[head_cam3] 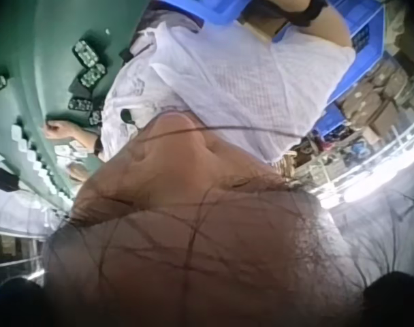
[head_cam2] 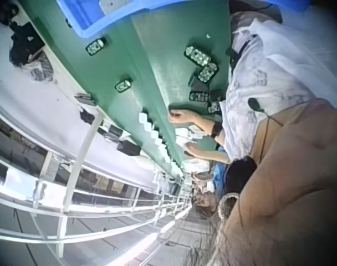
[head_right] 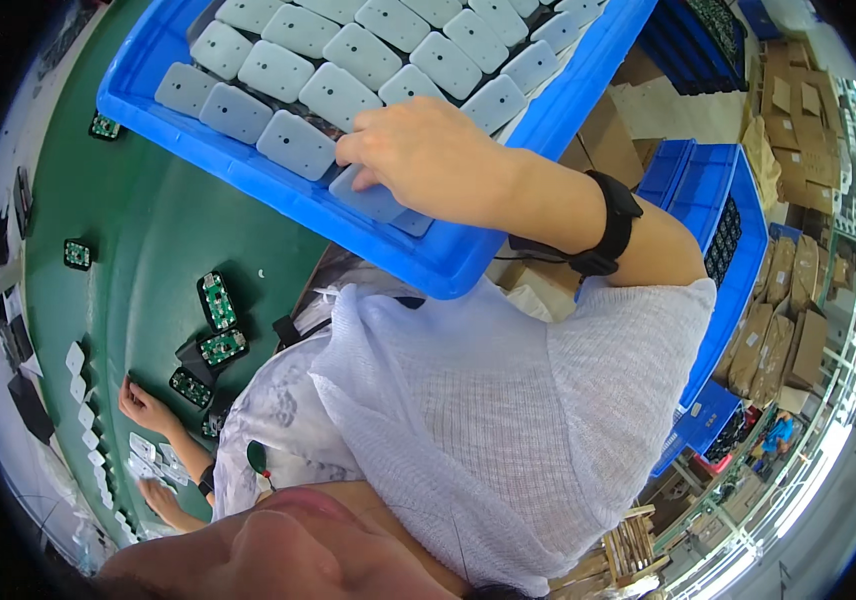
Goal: Assembling electronic components into plastic housings on a production line.
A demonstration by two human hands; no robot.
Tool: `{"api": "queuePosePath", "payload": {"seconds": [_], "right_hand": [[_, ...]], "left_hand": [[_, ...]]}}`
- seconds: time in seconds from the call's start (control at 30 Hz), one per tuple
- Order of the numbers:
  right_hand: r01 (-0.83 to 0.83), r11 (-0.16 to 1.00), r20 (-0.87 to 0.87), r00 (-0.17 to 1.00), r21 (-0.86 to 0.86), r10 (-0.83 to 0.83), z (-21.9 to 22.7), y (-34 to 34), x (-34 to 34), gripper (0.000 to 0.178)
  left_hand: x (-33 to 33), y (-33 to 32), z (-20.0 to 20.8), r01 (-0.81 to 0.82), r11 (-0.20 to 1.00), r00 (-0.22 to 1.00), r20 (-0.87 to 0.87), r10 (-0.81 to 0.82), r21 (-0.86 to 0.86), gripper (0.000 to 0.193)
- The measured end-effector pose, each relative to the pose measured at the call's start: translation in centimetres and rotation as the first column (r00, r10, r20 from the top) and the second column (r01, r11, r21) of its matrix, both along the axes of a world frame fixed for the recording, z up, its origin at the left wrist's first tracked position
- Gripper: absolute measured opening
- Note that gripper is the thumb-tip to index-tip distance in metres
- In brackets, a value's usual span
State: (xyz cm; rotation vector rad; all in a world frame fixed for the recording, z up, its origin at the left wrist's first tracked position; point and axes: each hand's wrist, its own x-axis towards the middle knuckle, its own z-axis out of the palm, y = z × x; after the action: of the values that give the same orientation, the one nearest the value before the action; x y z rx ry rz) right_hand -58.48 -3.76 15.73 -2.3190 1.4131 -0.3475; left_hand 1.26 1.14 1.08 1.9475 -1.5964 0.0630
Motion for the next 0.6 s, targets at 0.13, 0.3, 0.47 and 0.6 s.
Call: {"api": "queuePosePath", "payload": {"seconds": [0.13, 0.3, 0.47, 0.6], "right_hand": [[-0.02, 0.988, -0.04, 0.999, 0.155, 0.026, 1.1, -0.2, -0.5, 0.02], [-0.028, 0.968, -0.03, 0.999, 0.251, 0.037, 1.1, 0.1, -0.9, 0.019], [-0.058, 0.957, -0.041, 0.997, 0.285, 0.072, 1.2, -0.2, -1.5, 0.019], [0.006, 0.947, 0.185, 0.98, 0.321, -0.069, 0.5, -1.1, -2.1, 0.021]], "left_hand": [[0.4, -0.1, -0.4, 0.011, 1.0, 1.0, -0.005, -0.011, -0.012, 0.022], [0.2, -0.1, -0.2, -0.01, 1.0, 1.0, 0.009, 0.01, 0.008, 0.022], [0.5, -0.1, -0.4, 0.005, 1.0, 1.0, 0.011, -0.005, -0.008, 0.022], [-0.4, -0.1, -0.1, -0.001, 1.0, 1.0, 0.004, 0.001, -0.002, 0.022]]}}
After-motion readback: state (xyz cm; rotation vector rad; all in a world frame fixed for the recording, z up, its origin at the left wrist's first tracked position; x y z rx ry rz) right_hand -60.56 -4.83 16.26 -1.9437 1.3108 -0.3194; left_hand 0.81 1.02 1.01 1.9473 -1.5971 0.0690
